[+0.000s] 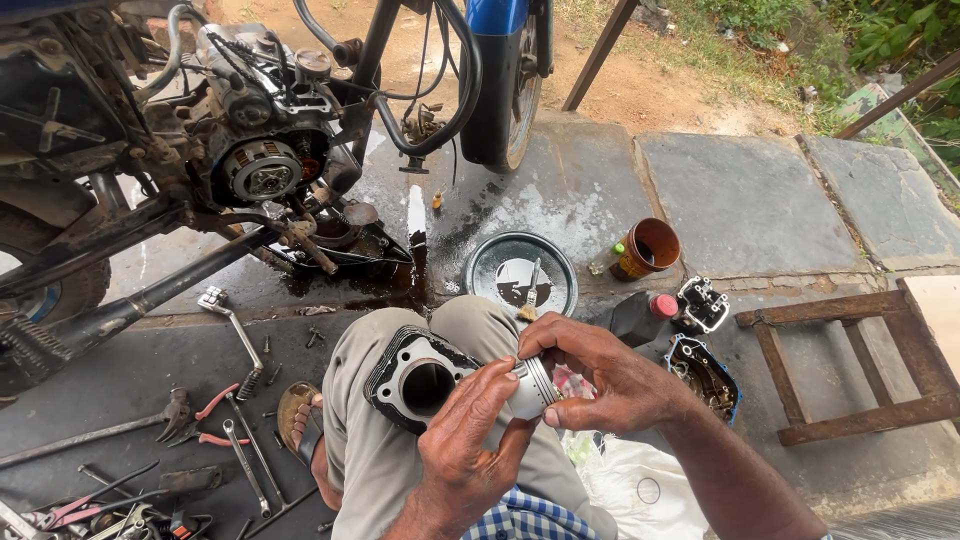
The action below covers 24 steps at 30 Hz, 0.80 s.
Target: The person is inspecting and adjusting piston rings on a motorcycle engine piston during a repair task.
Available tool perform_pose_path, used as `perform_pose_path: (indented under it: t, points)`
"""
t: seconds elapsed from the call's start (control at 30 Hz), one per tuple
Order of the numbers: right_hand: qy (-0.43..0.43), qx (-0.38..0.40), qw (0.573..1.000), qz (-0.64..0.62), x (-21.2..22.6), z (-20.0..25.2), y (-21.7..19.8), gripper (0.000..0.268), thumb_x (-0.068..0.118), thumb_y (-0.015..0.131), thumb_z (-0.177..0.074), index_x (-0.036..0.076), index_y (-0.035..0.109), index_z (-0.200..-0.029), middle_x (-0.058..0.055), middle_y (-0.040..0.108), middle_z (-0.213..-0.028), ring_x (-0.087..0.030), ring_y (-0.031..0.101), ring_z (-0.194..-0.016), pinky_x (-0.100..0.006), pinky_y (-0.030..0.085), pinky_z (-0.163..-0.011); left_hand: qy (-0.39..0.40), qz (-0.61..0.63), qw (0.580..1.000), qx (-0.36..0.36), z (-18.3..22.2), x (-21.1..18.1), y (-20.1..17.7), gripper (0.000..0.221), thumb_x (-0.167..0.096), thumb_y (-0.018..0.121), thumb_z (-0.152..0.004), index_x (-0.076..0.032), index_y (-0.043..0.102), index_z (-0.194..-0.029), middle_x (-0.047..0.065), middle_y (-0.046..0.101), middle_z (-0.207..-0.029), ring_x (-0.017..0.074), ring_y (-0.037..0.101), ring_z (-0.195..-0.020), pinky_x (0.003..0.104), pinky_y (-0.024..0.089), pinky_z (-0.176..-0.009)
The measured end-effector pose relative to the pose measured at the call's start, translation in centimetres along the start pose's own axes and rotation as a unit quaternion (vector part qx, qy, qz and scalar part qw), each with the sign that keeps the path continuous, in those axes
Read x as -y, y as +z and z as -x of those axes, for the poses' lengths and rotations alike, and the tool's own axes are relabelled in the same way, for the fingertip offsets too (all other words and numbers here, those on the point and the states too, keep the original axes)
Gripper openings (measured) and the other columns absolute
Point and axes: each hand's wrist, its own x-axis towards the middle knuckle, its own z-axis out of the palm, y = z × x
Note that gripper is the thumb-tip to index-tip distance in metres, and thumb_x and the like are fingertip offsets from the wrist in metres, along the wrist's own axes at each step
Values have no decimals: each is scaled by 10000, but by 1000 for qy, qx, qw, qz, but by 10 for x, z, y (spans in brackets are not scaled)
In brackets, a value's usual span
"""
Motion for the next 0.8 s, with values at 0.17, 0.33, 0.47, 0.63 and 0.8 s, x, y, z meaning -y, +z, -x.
perform_pose_path:
  t: [0.17, 0.33, 0.47, 0.63, 0.8]
  points:
    - [-33, -9, 998, 56, -5, 4, 2, 614, 303, 821, -812, 13, 614, -1311, -143, 614, -1314, -262, 599, -1297, -420, 494, -1117, -8, 3, 1000, 0, 0, 0, 0, 505, -1, 865, -773, -33, 637, -1222, 204, 712, -1257, 341, 702, -1233, 436, 613, -1029]
    - [-26, -9, 1000, -2, 0, 3, 1, 642, 306, 852, -813, -6, 590, -1309, -180, 579, -1307, -290, 573, -1280, -429, 464, -1112, -6, 9, 1000, 0, -1, 0, 1, 479, 4, 868, -773, -22, 639, -1194, 208, 715, -1242, 346, 709, -1226, 438, 618, -1019]
    - [13, -23, 1000, -14, 7, 1, -1, 681, 322, 848, -778, 5, 588, -1322, -168, 591, -1292, -283, 589, -1165, -414, 497, -991, 1, 2, 1000, -8, -5, -2, 0, 470, 10, 876, -768, -18, 646, -1177, 211, 723, -1225, 349, 720, -1210, 427, 624, -1001]
    - [-57, 1, 996, 63, 1, -1, -4, 603, 301, 812, -805, 4, 618, -1292, -160, 640, -1286, -288, 626, -1250, -426, 498, -1086, 39, -4, 999, -18, -9, -2, 0, 498, 35, 873, -761, 1, 636, -1197, 249, 699, -1252, 378, 706, -1230, 443, 619, -1019]
    - [-72, -11, 995, 74, -8, 0, -2, 590, 297, 809, -825, 3, 609, -1296, -157, 626, -1286, -298, 622, -1263, -451, 517, -1074, 18, -17, 1000, -8, -4, 7, 3, 508, 33, 880, -718, -2, 665, -1176, 260, 706, -1236, 390, 701, -1218, 460, 615, -1017]
